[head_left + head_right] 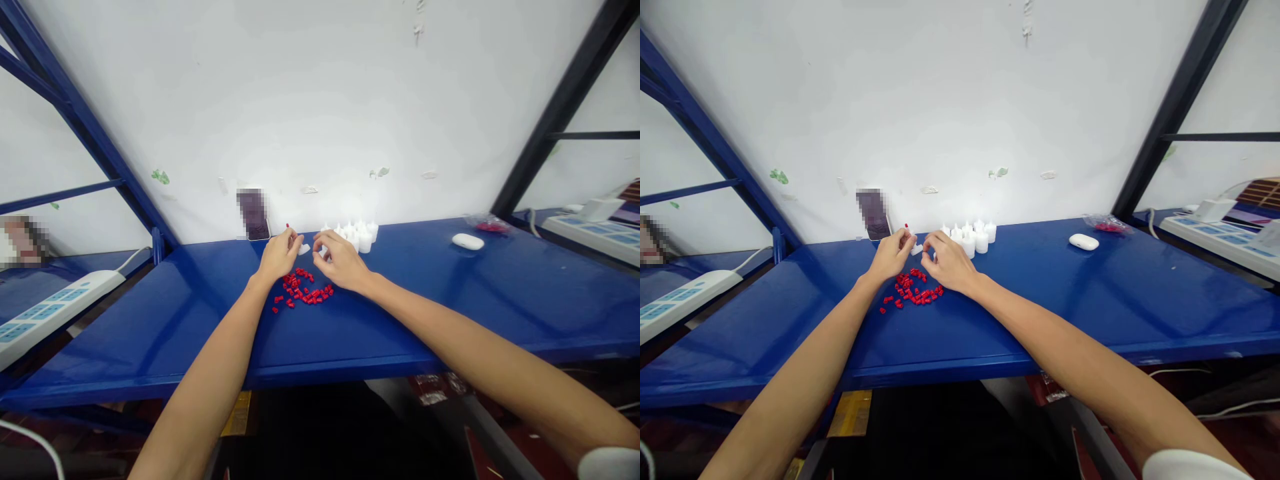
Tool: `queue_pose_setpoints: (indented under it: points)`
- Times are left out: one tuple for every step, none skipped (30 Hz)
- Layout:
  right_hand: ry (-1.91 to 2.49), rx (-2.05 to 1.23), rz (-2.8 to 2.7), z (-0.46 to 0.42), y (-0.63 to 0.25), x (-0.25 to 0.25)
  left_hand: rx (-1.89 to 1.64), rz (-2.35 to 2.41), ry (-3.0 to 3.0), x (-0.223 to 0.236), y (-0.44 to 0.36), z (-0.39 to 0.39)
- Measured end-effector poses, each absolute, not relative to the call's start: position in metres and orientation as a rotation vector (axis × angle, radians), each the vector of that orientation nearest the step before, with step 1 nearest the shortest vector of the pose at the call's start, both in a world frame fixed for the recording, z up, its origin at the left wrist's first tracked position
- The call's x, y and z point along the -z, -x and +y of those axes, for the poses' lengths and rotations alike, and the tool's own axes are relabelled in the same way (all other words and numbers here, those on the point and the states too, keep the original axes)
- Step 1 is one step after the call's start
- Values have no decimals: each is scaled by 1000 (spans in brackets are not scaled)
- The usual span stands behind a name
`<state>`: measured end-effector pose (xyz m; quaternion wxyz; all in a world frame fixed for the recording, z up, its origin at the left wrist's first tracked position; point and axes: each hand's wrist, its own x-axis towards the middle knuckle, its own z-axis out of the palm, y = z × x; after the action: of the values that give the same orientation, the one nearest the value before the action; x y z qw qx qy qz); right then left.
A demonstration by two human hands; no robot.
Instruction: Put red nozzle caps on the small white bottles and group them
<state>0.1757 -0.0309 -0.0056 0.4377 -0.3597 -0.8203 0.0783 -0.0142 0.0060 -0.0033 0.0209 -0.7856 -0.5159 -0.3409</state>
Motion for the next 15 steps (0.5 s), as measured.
queue_pose_setpoints:
  points:
    - [870, -228, -2007, -31, -176, 5, 1166, -1533, 2463, 2, 10, 4]
    - [847, -275, -1991, -32, -177, 5, 1250, -1467, 2504, 1, 5, 3]
    - [820, -335, -1989, -32, -177, 5, 1310, -1416, 2551, 0, 1, 1]
    - [783, -401, -1989, -33, -177, 5, 1358, -1380, 2597, 0, -3, 0]
    - [739, -471, -1983, -32, -177, 5, 1404, -1356, 2633, 1, -7, -1]
    - [693, -541, -1960, -32, -176, 5, 1447, -1345, 2653, 1, -9, -2]
    - [658, -618, -1916, -31, -175, 5, 1486, -1345, 2657, 1, -11, -3]
    - [637, -703, -1852, -30, -173, 5, 1512, -1345, 2655, 1, -12, -4]
    - [626, -793, -1778, -29, -172, 5, 1516, -1331, 2662, 1, -12, -6]
    - [619, -880, -1704, -28, -170, 5, 1493, -1300, 2687, 1, -12, -8]
    - [613, -955, -1644, -26, -170, 4, 1443, -1257, 2724, 1, -12, -9]
    - [606, -1006, -1604, -24, -170, 4, 1364, -1213, 2759, 0, -12, -11]
    - [604, -1033, -1590, -22, -170, 4, 1267, -1176, 2785, 0, -12, -13]
    - [607, -1039, -1594, -21, -172, 4, 1163, -1152, 2799, 0, -12, -14]
    - [612, -1041, -1608, -19, -173, 4, 1069, -1145, 2803, -1, -12, -15]
